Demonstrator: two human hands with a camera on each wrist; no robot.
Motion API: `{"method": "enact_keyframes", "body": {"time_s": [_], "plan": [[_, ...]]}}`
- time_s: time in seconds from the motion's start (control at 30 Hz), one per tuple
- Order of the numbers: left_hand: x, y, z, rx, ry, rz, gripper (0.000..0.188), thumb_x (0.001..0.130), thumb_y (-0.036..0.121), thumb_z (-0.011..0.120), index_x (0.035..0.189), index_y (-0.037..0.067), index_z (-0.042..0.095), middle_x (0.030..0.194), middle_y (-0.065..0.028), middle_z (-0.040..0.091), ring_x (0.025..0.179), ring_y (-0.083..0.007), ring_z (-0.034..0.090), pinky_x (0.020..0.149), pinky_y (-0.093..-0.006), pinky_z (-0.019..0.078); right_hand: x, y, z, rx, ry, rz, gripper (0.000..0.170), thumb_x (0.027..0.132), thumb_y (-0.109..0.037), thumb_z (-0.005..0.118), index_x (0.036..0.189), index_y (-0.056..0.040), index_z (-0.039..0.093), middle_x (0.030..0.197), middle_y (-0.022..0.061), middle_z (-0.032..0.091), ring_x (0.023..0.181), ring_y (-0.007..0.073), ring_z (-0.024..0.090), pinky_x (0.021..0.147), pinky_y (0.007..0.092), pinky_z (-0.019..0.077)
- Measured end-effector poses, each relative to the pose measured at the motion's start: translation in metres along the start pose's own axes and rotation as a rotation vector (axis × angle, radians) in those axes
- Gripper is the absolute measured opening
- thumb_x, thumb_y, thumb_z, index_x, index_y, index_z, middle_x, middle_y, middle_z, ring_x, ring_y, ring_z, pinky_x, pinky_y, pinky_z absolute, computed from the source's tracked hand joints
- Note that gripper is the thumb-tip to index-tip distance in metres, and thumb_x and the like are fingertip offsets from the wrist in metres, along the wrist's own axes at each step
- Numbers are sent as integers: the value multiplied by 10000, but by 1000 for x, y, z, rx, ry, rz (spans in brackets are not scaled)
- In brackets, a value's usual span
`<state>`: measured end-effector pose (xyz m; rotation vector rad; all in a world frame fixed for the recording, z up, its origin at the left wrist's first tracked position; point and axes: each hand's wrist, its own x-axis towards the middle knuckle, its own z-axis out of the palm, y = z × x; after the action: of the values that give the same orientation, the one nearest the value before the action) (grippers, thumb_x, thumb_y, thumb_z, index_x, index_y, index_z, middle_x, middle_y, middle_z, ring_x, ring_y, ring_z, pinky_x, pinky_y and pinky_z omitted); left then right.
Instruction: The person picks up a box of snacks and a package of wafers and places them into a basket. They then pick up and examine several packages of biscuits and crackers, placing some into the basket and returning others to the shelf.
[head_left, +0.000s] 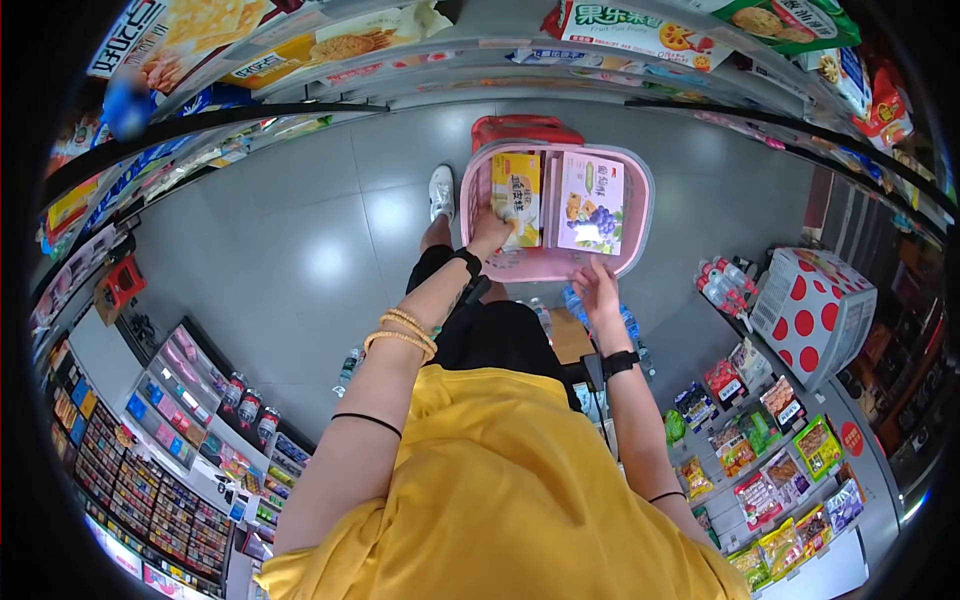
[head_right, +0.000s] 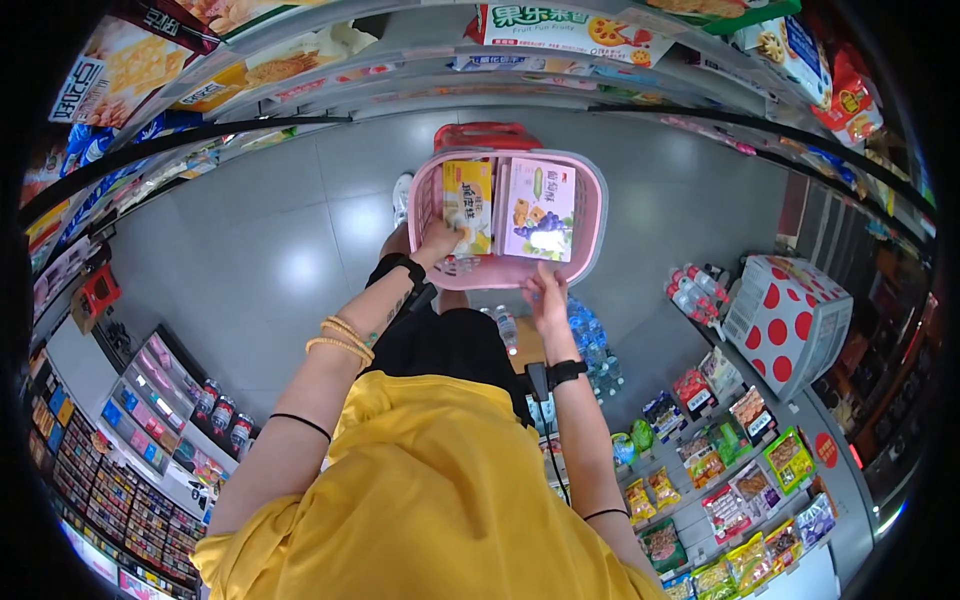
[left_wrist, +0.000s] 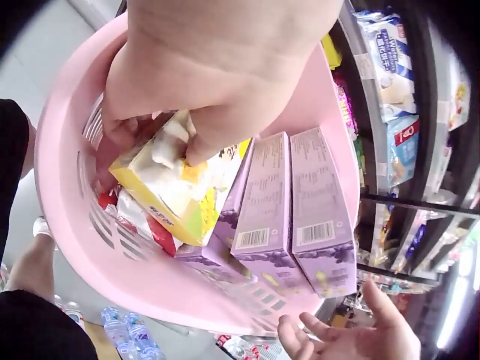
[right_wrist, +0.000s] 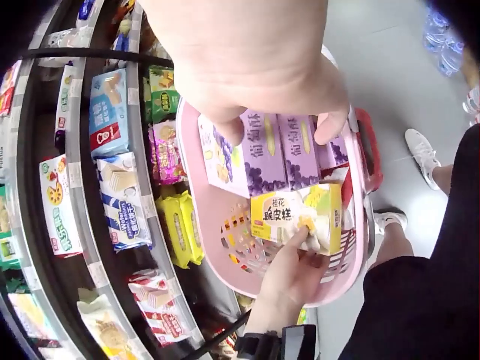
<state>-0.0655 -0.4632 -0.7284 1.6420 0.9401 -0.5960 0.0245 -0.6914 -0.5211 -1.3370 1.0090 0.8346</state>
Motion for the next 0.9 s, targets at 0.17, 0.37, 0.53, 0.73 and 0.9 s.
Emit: {"method": "enact_keyframes", "body": {"time_s": [0.17,0.37,0.53,0.73,0.9], "plan": [[-70,83,-56,-20,-1,-85,549,738,318,820,1090,-61,635,1014,-251,700,967,-350,700,834,-397,553,-9,10,-8,-157,-114,38,557,825,-198,721,1300,-163,431,1087,37,626,927,193,640,712,348,488],[-141,111,-85,-569,-212,-66,448,784,74,796,1188,-36,639,1093,-133,715,927,-208,708,804,-347,583,-33,6,18,-784,-259,-22,597,809,-327,770,1276,-90,485,1029,70,641,789,192,653,645,325,517],[-216,115,-113,-809,-550,20,486,870,164,761,1293,5,583,1207,-80,662,1073,-193,647,932,-335,532,-69,-2,38,-705,-531,-84,737,812,-240,802,1369,-65,351,1247,132,576,965,265,668,746,406,590],[-252,109,-126,-784,-496,258,651,866,57,750,1435,84,434,1286,-36,623,1196,-138,566,1021,-332,472,-135,-39,66,-696,-865,-286,687,804,-43,779,1359,-34,375,1210,112,610,1044,233,653,751,353,606],[-304,114,-187,-456,-205,317,610,887,291,758,1367,34,483,1235,-84,642,1173,-173,578,989,-332,476,-146,-78,113,-797,-1092,-660,767,797,-59,778,1451,-8,381,1217,106,635,1013,157,650,759,283,562]]}}
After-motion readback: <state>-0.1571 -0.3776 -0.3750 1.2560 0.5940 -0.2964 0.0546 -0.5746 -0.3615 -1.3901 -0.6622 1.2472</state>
